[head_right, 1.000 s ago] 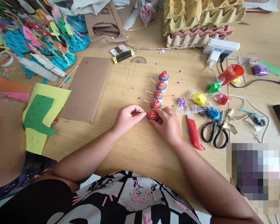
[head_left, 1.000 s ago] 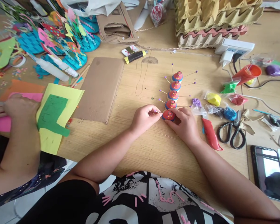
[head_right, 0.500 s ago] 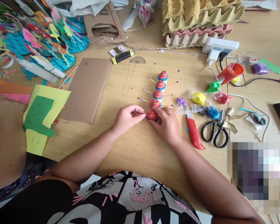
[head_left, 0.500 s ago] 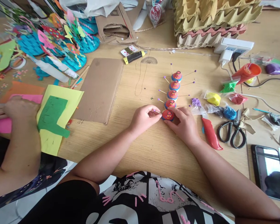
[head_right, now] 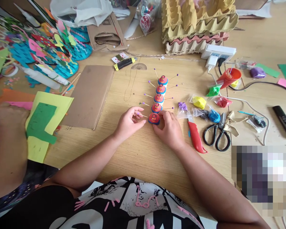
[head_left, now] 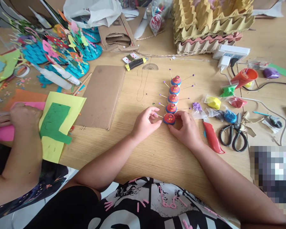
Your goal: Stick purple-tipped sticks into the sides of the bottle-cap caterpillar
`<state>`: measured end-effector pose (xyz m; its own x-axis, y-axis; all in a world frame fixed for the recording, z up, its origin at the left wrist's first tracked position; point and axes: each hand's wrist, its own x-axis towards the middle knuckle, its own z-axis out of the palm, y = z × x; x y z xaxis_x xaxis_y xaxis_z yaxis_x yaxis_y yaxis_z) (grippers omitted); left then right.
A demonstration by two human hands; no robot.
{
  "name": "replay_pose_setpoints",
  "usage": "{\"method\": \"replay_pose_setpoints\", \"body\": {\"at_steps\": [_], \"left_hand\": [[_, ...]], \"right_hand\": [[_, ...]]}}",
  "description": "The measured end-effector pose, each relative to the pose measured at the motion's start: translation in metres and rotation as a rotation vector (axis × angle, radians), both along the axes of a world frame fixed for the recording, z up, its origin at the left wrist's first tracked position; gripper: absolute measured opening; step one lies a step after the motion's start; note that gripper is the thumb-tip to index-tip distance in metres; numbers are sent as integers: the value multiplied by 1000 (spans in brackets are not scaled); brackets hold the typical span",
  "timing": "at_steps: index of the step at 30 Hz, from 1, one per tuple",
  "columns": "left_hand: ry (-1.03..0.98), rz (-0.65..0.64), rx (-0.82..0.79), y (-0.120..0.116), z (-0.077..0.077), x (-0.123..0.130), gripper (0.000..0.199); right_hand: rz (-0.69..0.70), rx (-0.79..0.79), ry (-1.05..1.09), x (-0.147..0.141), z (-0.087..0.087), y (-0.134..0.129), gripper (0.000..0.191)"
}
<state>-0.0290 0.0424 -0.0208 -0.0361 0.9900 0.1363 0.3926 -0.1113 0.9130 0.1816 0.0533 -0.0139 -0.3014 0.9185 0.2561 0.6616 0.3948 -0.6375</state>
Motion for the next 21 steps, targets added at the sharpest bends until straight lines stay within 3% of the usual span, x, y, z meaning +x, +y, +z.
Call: {"method": "replay_pose_setpoints", "body": {"at_steps": [7, 11, 13, 16, 21], "left_hand": [[-125, 62, -11, -5, 0, 5, 47], [-153, 148, 73, -11, 4, 7, 32], [-18, 82, 172, -15, 9, 8, 20], [335, -99, 273, -20, 17, 8, 5], [594, -204, 236, -22, 18, 9, 16]], "right_hand": [[-68, -15, 57, 2, -5, 4, 29], [-43, -31, 68, 2, -3, 6, 34], [-12, -36, 72, 2, -2, 6, 36], [5, -27, 97, 2, 1, 4, 28], [33, 52, 55, 5, 6, -1, 17]]}}
